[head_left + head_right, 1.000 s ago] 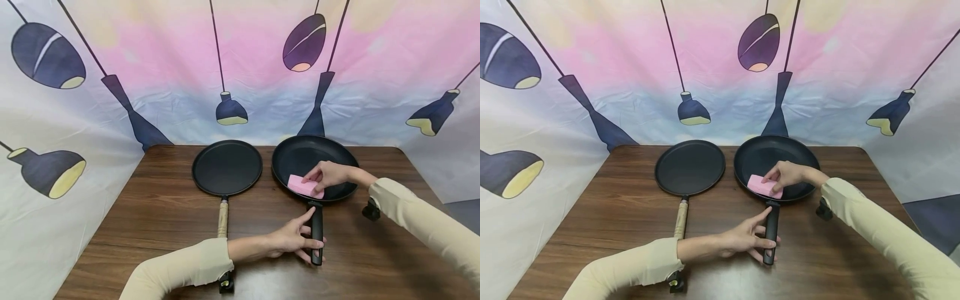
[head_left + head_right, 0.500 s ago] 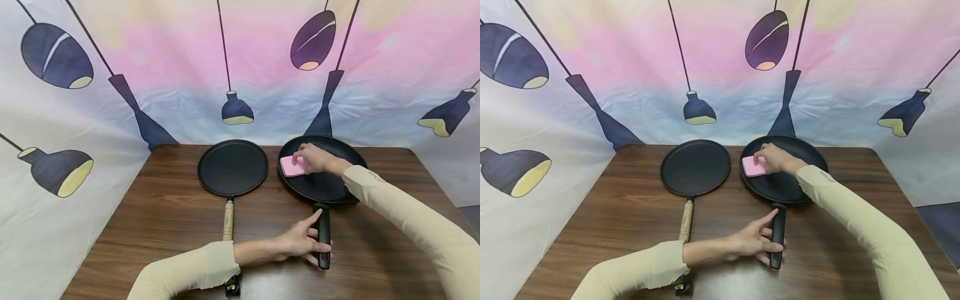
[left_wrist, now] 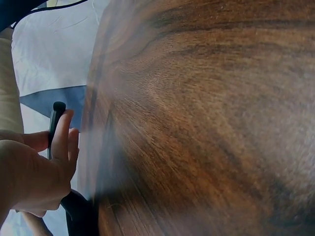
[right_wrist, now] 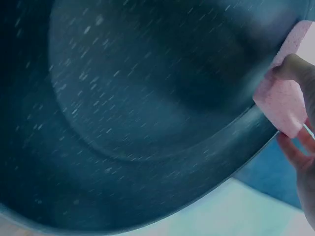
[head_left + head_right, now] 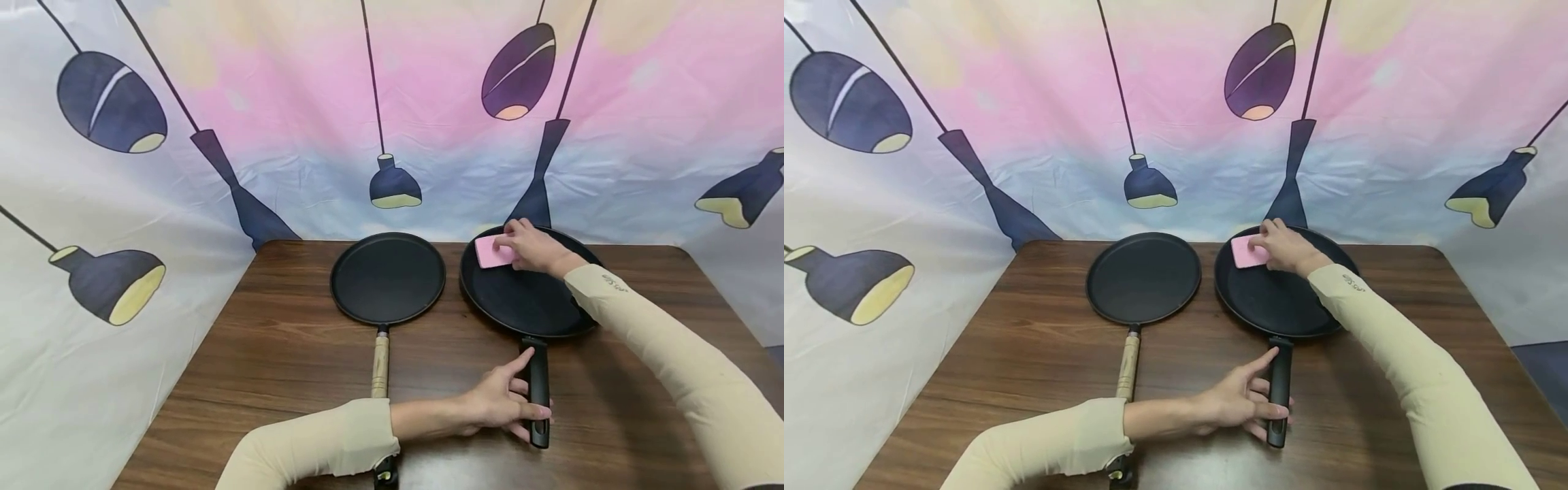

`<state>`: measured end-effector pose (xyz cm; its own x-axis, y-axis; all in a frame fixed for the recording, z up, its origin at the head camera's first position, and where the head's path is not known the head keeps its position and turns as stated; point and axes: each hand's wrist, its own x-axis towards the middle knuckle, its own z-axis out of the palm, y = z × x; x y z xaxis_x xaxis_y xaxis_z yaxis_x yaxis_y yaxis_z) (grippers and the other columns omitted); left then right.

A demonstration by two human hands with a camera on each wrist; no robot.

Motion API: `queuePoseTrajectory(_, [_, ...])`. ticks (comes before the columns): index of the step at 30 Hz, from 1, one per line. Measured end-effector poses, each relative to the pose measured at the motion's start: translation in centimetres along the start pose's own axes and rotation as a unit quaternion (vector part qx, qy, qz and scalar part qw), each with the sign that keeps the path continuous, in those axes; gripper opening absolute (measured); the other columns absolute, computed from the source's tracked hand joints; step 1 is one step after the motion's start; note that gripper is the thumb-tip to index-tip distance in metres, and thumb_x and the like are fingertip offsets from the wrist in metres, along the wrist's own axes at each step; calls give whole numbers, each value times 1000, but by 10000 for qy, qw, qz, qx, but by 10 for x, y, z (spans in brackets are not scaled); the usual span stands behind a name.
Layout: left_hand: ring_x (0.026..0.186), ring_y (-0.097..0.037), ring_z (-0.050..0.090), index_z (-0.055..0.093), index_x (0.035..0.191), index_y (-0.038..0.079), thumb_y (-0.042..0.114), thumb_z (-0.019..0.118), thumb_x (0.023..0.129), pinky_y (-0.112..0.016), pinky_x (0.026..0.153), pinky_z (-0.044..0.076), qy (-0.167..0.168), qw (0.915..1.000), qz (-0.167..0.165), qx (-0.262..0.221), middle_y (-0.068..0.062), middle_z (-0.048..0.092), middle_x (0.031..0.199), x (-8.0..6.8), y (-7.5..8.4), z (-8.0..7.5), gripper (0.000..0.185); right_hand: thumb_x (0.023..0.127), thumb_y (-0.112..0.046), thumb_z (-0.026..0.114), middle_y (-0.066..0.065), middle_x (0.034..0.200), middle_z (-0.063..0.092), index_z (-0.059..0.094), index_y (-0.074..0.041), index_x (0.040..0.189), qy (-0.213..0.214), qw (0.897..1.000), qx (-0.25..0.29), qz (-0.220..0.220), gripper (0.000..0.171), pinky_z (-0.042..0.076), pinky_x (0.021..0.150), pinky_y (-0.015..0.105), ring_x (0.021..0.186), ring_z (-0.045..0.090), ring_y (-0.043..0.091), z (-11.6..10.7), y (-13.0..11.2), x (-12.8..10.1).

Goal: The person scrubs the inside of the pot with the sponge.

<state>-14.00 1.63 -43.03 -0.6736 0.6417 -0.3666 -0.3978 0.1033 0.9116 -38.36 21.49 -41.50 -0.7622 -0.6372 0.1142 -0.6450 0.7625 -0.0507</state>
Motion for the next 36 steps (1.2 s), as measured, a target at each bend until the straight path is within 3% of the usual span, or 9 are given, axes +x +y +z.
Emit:
queuePoseTrajectory(5, [103,-31,75,19,164,28,-7,68,94,-27,56,62,10,10000,69,-10,-14,74,115,-1,1,-2,92,82,-1,81,28,124,50,69,-14,113,475,9984,-217,224,35,50,91,61,111,46,45,-4,16,-3])
queuePoseTrajectory(10, [98,-32,76,26,162,33,-7,71,92,-24,53,61,267,9996,-21,-57,-14,67,122,-2,3,-1,92,78,4,77,29,114,52,75,-10,104,1046,9905,-832,312,29,49,91,61,108,46,47,-10,30,-11])
queuePoseTrajectory(17, [97,-37,75,29,161,34,-9,70,91,-28,58,63,351,9993,-147,-67,-12,60,130,-1,1,4,92,80,10,67,27,114,52,78,-9,94,1105,9768,-1813,270,26,46,94,61,111,47,46,-21,52,-47])
queuePoseTrajectory(22, [95,-38,75,28,161,34,-8,70,91,-26,55,62,349,9993,-84,-76,-8,61,121,0,0,6,92,82,11,69,26,111,53,78,-10,91,801,9754,-2028,325,25,49,88,59,107,48,45,-36,57,-72])
queuePoseTrajectory(26, [86,-35,76,28,161,36,-5,72,92,-23,51,60,401,9991,-161,39,-11,60,124,0,2,6,92,76,4,82,24,107,54,78,-12,92,202,9759,-2129,437,23,50,87,58,104,50,45,-47,51,-85])
queuePoseTrajectory(29, [84,-34,76,26,162,36,-4,72,92,-23,50,59,369,9990,-216,129,-12,62,121,-1,4,6,92,71,-2,88,21,105,55,77,-14,91,-291,9781,-1979,576,26,51,87,58,102,51,43,-54,43,-96])
queuePoseTrajectory(36, [86,-33,77,23,163,35,-2,70,94,-24,52,60,224,9994,-206,181,-7,66,105,-2,4,7,91,71,-9,89,17,101,60,76,-13,92,-1252,9778,-1316,1046,25,53,86,62,99,54,42,-71,15,-117])
